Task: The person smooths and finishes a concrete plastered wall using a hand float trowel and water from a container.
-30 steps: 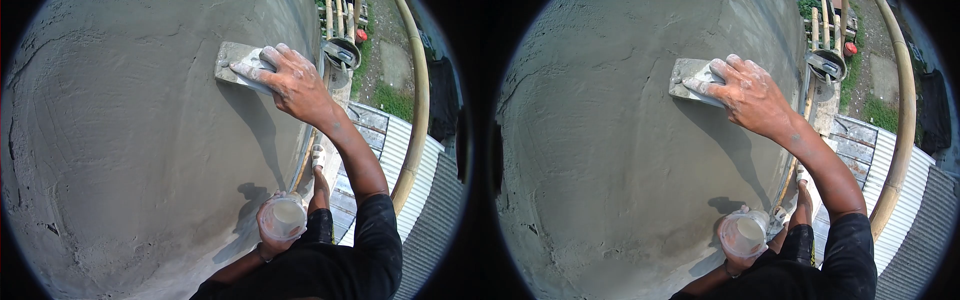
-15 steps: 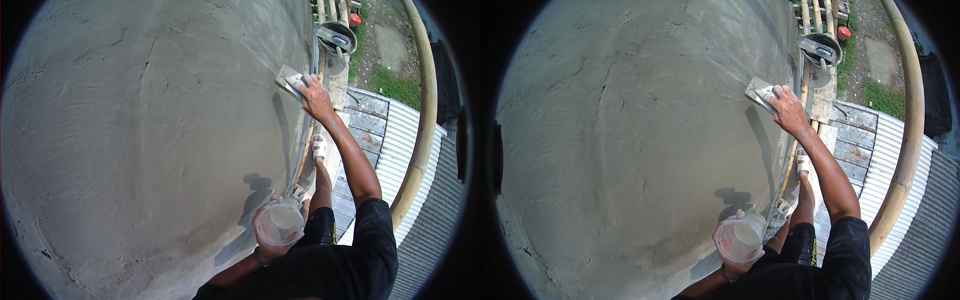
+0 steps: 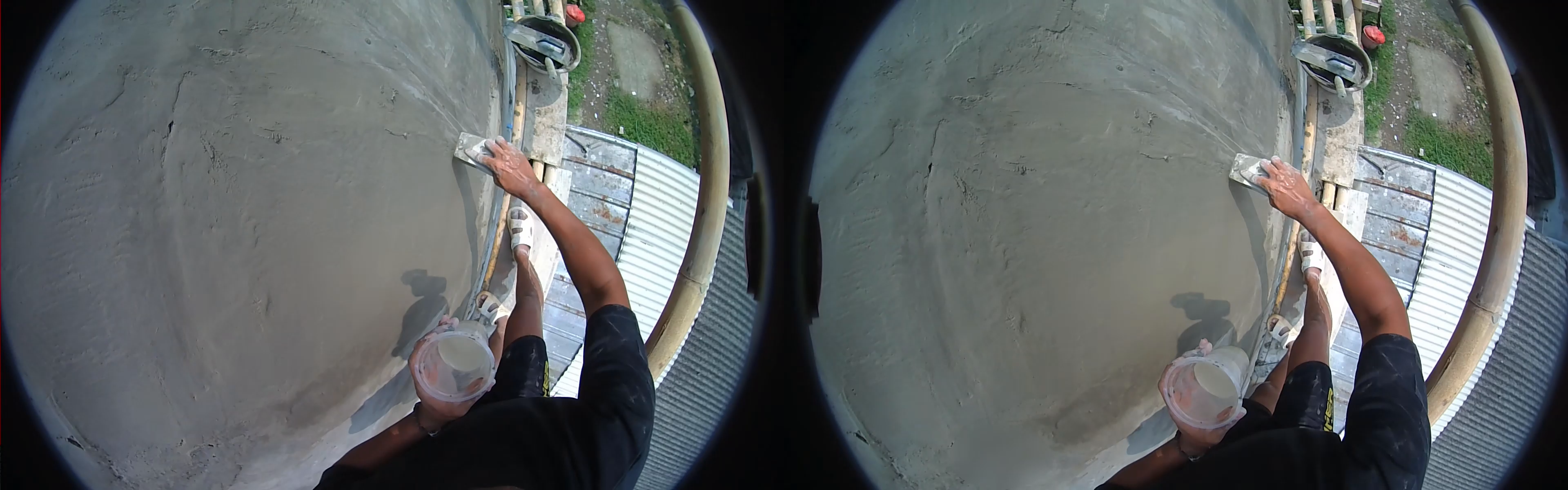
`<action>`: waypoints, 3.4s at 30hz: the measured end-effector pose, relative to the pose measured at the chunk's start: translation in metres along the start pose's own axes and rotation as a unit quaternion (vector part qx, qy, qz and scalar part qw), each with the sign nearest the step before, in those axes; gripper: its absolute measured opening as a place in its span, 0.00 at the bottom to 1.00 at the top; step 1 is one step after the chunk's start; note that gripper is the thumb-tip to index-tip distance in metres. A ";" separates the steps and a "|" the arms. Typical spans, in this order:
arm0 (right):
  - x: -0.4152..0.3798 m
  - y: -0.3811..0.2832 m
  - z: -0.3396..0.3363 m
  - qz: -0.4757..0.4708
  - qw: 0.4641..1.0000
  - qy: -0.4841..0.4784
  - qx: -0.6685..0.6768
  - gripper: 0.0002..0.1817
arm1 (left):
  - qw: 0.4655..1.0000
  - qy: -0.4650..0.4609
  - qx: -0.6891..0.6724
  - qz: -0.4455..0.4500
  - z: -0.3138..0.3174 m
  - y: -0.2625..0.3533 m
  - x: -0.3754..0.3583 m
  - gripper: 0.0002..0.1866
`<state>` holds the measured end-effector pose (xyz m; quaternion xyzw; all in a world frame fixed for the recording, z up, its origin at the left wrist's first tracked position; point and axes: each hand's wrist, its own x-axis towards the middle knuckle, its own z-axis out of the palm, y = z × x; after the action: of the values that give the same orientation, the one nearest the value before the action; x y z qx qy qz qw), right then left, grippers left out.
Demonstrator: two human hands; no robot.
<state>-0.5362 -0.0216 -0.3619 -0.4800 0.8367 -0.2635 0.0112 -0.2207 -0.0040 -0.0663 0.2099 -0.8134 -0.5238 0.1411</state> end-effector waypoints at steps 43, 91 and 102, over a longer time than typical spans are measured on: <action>0.039 -0.038 -0.098 0.077 0.985 0.114 0.105 0.27 | 0.999 -0.041 0.018 0.007 0.007 -0.001 0.008 0.54; 0.039 -0.089 -0.010 0.074 0.946 0.196 0.248 0.33 | 0.999 0.005 -0.035 0.005 0.008 -0.011 0.024 0.56; 0.022 -0.030 -0.073 0.213 0.952 0.034 0.219 0.31 | 1.000 -0.014 -0.010 0.004 0.008 -0.012 0.021 0.55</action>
<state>-0.5441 -0.0204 -0.2806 -0.2671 0.8410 -0.4483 0.1431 -0.2407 -0.0121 -0.0800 0.1976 -0.8111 -0.5340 0.1338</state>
